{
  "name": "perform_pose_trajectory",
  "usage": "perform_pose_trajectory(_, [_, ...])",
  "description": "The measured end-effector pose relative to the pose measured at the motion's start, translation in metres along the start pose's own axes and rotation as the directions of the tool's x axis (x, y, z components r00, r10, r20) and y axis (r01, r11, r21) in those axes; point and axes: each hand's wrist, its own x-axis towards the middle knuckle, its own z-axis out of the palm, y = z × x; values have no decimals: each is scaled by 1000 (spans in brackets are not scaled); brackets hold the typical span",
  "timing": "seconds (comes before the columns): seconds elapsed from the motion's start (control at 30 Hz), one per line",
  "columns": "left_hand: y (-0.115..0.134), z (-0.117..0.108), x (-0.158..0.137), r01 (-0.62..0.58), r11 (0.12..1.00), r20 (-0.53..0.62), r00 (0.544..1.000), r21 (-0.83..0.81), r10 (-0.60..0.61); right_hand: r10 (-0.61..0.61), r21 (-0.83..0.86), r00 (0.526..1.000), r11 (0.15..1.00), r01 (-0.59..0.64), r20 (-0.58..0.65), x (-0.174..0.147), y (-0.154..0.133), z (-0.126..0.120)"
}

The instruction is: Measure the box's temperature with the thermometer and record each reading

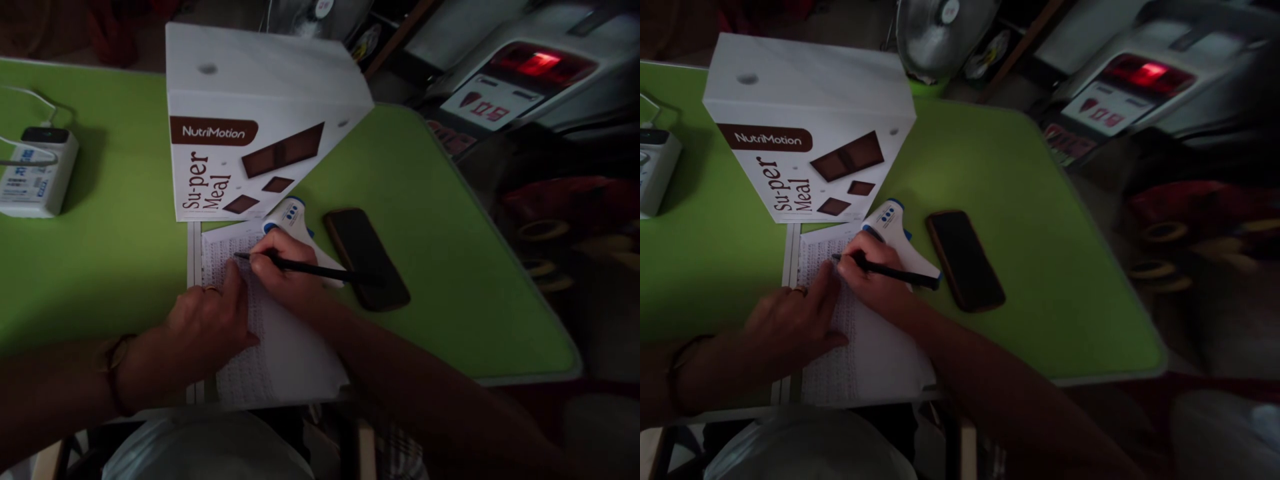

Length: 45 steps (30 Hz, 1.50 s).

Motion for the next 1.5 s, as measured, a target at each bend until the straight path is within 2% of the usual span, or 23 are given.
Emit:
perform_pose_trajectory(0.17, [0, -1, 1, 15, 1000, 55, 998, -15, -14, 15, -16, 1000, 1000, -15, -8, 0, 1, -1])
perform_pose_trajectory(0.37, [0, -1, -1, -13, 1000, 6, 1000, -5, 13, 37, -37, 999, 999, -36, 23, 0, 1, -3])
perform_pose_trajectory(0.63, [-1, 0, 1, -27, 999, 10, 1000, -37, 27, 21, 14, 999, 1000, -21, 39, 0, 4, -1])
perform_pose_trajectory(0.73, [-1, -1, 2, -26, 999, 50, 998, -47, 29, 30, 18, 998, 999, -31, 46, -1, 5, 0])
perform_pose_trajectory(1.03, [-1, 0, 0, -23, 999, -4, 1000, -30, 23, 35, 56, 999, 998, -35, 8, 1, 1, 2])
perform_pose_trajectory(1.27, [0, -1, 2, -22, 999, 67, 997, -48, 25, 33, -6, 999, 999, -33, 27, -1, 4, 2])
perform_pose_trajectory(1.5, [-1, -1, 1, -27, 999, 45, 999, -32, 29, 21, -28, 999, 999, -21, 25, 0, 0, 2])
